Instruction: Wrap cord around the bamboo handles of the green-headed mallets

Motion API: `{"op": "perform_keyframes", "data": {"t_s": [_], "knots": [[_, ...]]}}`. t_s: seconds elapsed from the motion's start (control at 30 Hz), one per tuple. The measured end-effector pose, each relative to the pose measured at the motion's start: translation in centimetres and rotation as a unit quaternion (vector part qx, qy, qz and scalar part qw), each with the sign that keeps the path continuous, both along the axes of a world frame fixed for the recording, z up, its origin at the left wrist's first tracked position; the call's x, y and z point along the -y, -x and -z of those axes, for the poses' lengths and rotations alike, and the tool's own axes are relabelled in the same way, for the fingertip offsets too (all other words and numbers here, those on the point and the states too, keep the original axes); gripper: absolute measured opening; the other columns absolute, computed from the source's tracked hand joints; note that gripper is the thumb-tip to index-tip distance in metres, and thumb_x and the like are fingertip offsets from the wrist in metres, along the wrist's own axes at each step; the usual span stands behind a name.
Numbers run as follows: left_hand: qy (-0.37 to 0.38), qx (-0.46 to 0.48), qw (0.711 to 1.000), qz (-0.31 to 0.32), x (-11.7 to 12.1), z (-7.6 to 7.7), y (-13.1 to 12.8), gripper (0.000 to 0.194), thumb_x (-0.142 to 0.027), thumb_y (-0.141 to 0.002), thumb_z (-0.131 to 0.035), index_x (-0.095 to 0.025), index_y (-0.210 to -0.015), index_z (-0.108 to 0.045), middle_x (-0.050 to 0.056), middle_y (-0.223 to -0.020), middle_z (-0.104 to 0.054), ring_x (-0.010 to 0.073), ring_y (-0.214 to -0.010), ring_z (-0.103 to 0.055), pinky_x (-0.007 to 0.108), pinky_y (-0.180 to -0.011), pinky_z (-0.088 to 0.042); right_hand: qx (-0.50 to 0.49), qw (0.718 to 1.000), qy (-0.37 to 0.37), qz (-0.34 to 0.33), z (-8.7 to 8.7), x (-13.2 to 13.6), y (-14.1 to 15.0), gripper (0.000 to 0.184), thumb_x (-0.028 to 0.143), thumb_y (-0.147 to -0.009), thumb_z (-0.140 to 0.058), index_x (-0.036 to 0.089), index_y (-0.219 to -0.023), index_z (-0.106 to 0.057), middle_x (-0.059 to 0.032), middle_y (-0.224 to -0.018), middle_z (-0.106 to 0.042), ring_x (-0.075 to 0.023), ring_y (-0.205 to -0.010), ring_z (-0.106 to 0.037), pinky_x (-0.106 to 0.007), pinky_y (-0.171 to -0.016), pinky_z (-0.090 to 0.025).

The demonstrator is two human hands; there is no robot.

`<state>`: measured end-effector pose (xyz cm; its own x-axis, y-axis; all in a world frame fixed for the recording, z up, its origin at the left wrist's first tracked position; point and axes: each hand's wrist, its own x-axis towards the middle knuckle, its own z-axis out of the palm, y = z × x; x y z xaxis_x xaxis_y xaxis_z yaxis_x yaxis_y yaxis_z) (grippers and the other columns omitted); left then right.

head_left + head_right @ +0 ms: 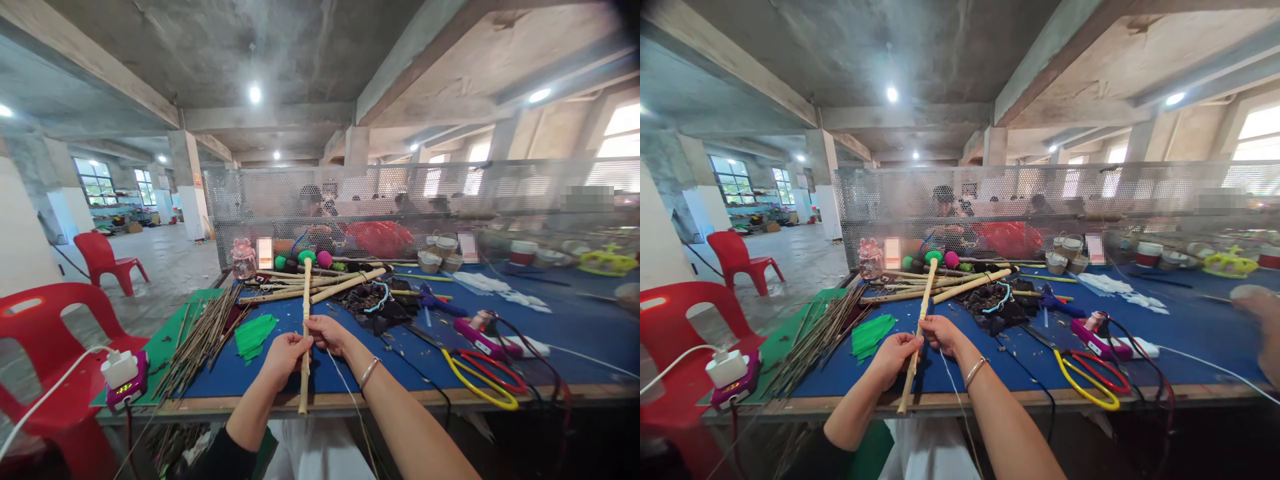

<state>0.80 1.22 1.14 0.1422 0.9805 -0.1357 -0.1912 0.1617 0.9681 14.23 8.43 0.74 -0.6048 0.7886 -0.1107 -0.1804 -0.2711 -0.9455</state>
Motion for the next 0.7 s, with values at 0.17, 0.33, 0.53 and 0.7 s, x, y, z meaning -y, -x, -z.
{"op": "perform_keyframes", "data": {"t_s": [0.17,0.33,0.53,0.7], "knots": [[0.036,0.147,0.988,0.044,0.7,0.0,-0.1,0.023,-0.031,-0.071,-0.061,-0.009,-0.078,-0.059,0.003,-0.06,-0.06,0.0061,-0.044,-0.051,0.016,-0.042,-0.038,-0.003,1.0,0.02,-0.015,-0.4,0.2,-0.3,0.032,0.035,-0.065,-0.066,0.014,-0.083,-0.05,0.0103,-0.044,-0.032,-0.0012,-0.034,-0.022,-0.016,-0.036,-0.004],[0.051,0.076,0.995,0.033,0.7,-0.2,-0.1,0.024,-0.033,-0.07,-0.062,-0.01,-0.077,-0.057,0.003,-0.059,-0.06,0.0086,-0.046,-0.054,0.017,-0.041,-0.039,0.008,1.0,0.002,-0.015,-0.5,0.5,0.0,0.03,0.034,-0.063,-0.068,0.015,-0.069,-0.045,0.0109,-0.042,-0.031,-0.0004,-0.033,-0.017,-0.017,-0.035,-0.003],[0.027,0.099,0.994,0.029,0.6,-0.4,-0.1,0.022,-0.03,-0.07,-0.063,-0.009,-0.074,-0.058,0.002,-0.058,-0.059,0.0052,-0.043,-0.051,0.013,-0.038,-0.036,-0.014,1.0,0.015,-0.021,-0.6,0.5,-0.1,0.029,0.033,-0.064,-0.067,0.015,-0.073,-0.047,0.0115,-0.042,-0.029,-0.0002,-0.033,-0.014,-0.016,-0.035,-0.003],[0.093,0.159,0.982,0.037,1.1,-0.3,0.1,0.024,-0.029,-0.074,-0.057,-0.008,-0.087,-0.059,0.008,-0.071,-0.063,0.008,-0.054,-0.058,0.015,-0.046,-0.043,-0.001,1.0,0.01,-0.024,-0.4,0.4,-0.2,0.029,0.031,-0.063,-0.067,0.014,-0.074,-0.047,0.0075,-0.046,-0.041,-0.0005,-0.033,-0.021,-0.016,-0.034,-0.003]]}}
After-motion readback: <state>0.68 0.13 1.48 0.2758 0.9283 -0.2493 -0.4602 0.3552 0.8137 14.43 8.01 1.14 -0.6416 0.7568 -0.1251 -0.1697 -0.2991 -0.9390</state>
